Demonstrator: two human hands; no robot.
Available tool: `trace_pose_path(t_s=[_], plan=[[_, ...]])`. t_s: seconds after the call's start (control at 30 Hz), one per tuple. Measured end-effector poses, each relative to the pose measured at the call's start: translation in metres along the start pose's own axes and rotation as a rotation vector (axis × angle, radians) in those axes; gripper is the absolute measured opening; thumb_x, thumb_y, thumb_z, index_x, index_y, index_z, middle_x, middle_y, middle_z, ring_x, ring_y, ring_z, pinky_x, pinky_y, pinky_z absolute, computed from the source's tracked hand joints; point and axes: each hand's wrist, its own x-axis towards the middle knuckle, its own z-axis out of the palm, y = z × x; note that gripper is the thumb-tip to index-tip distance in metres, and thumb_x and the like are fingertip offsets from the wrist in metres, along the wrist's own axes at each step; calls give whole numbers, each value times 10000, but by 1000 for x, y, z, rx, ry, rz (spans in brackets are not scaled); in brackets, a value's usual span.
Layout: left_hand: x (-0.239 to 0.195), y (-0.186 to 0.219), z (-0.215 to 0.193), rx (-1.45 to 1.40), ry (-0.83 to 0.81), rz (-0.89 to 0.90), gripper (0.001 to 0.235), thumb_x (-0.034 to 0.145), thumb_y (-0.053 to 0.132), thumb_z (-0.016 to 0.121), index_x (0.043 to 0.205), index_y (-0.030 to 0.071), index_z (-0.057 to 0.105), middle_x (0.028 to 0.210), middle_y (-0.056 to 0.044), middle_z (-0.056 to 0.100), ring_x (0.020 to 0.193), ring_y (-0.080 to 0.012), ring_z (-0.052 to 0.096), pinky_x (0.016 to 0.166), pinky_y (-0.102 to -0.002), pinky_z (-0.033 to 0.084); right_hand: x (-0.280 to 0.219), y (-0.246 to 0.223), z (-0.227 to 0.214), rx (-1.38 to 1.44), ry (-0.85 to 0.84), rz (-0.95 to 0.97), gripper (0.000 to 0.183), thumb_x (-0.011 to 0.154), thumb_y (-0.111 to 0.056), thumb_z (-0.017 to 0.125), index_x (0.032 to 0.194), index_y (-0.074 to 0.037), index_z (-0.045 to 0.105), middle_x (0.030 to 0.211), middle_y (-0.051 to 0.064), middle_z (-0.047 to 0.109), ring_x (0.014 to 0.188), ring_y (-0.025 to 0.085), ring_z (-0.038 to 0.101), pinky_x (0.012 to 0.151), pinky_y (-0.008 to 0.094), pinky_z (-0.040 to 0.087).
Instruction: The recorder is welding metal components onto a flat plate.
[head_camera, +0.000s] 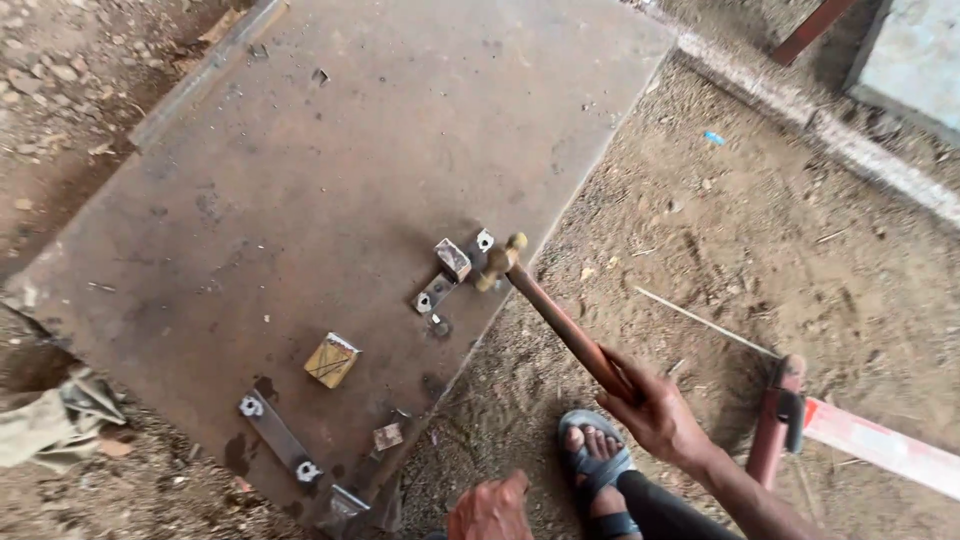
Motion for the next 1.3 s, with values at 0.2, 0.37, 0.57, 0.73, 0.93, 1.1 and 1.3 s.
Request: trace_pose_path(t_s=[0.2,0.37,0.57,0.73,0.93,1.1,1.3], plan=[[31,-4,-3,54,57,-77,247,938,44,576,1139,2,713,973,-247,759,936,-361,776,892,-503,601,-25,-5,8,303,-134,181,760,856,-249,739,1546,-136,439,788,81,835,719,191,793,676,357,629],[38,-23,4,61,37,-132,216,943,50,611,1133,28,711,992,-213,771,930,-347,776,856,-484,622,-33,16,10,360,-112,155,755,864,-255,750,1537,-126,432,879,70,844,784,189,795,738,378,630],[48,-52,22,42,5,-80,190,980,27,586,1134,14,696,1015,-212,770,917,-325,796,792,-450,664,-17,36,-2,263,-95,269,764,907,-352,731,1594,-207,428,868,134,789,679,253,695,663,457,601],[48,-51,26,75,26,-146,199,967,32,604,1141,34,701,1013,-206,777,897,-327,787,776,-444,656,-7,42,-6,372,35,15,741,918,-352,705,1563,-124,422,980,116,727,661,171,683,585,416,616],[47,-29,18,84,30,-201,161,985,74,611,1107,63,717,987,-181,778,849,-299,795,751,-410,660,-1,27,-30,295,-157,257,786,876,-394,730,1583,-205,443,624,116,716,456,187,604,462,378,517],[40,-2,5,110,82,-163,159,927,32,646,1056,37,739,933,-207,776,836,-311,788,716,-436,649,-24,29,-9,158,-207,-84,681,885,-325,712,1491,-111,488,813,60,804,506,166,706,479,370,616],[37,-12,6,74,95,-36,248,921,-52,572,1129,-39,706,849,-276,742,757,-329,789,657,-467,651,-11,-17,4,37,-97,-470,623,914,-252,700,1477,-88,491,907,137,778,604,213,714,510,396,624]])
